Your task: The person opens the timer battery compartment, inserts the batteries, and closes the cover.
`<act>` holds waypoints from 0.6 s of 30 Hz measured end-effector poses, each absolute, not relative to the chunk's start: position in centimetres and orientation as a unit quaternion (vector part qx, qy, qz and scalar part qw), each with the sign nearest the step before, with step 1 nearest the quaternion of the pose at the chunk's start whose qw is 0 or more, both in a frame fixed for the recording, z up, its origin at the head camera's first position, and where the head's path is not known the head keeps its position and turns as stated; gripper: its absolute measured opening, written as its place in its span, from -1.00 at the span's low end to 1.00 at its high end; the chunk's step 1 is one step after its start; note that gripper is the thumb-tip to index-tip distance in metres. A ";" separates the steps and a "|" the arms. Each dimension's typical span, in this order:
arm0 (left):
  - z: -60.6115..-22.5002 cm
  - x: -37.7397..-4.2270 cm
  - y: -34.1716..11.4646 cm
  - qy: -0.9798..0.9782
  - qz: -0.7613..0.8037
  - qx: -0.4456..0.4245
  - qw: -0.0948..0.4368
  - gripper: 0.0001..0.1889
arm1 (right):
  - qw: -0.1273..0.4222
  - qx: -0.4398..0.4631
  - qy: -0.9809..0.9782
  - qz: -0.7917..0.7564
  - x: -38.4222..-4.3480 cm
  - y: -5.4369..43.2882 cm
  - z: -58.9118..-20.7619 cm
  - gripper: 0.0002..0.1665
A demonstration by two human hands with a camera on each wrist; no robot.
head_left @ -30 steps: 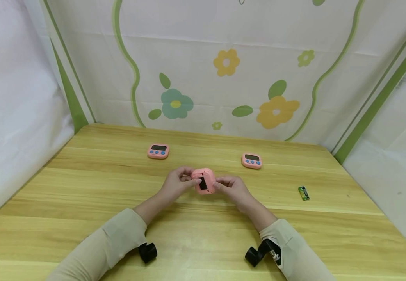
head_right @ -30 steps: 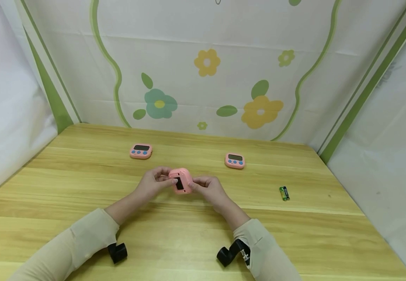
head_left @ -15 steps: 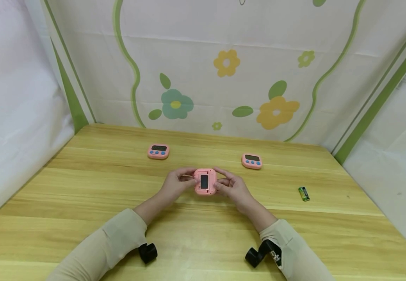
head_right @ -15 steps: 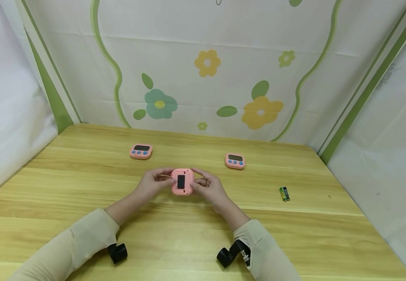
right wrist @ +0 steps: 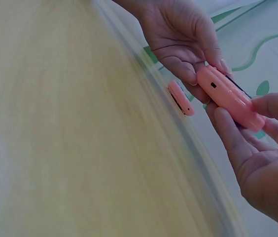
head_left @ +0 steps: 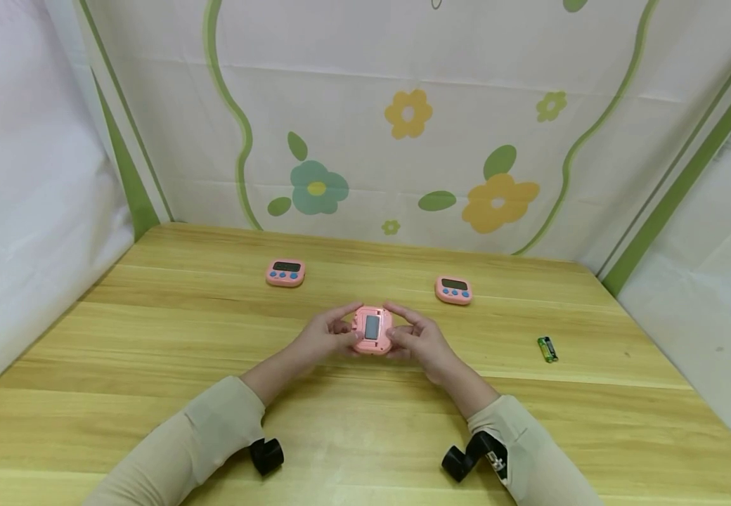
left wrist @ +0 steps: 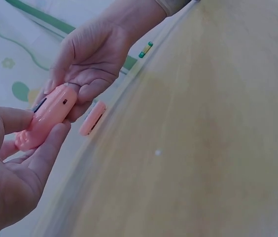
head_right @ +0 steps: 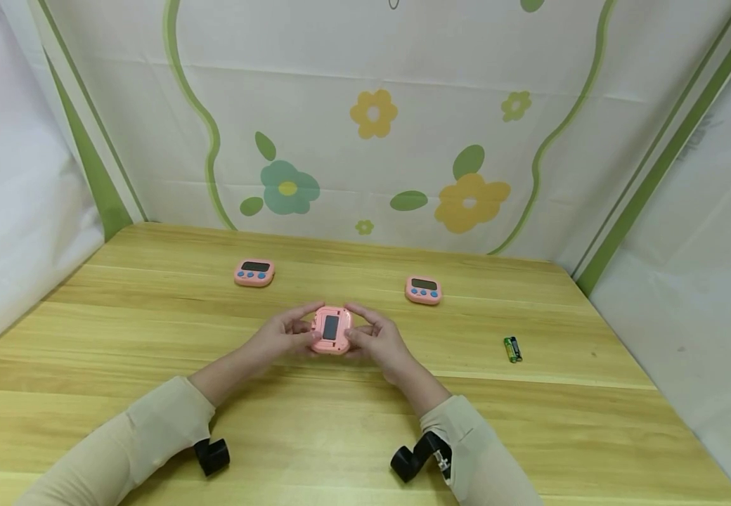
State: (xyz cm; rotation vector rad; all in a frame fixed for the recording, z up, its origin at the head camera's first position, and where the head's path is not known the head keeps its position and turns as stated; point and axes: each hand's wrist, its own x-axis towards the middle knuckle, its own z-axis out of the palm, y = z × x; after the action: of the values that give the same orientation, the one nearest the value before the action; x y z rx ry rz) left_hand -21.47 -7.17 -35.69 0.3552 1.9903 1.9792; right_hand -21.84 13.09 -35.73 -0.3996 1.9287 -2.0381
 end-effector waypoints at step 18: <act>-37.3 -21.7 -7.0 0.623 0.730 0.145 0.242 -0.32 | 0.205 -0.112 0.687 -0.688 -22.3 13.5 -36.8 -0.41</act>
State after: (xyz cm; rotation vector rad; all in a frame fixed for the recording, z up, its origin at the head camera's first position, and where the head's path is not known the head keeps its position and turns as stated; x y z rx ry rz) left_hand -21.74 -7.02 -37.29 0.3968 1.7035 1.9949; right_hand -22.28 13.51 -36.81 -0.3127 1.9144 -1.9185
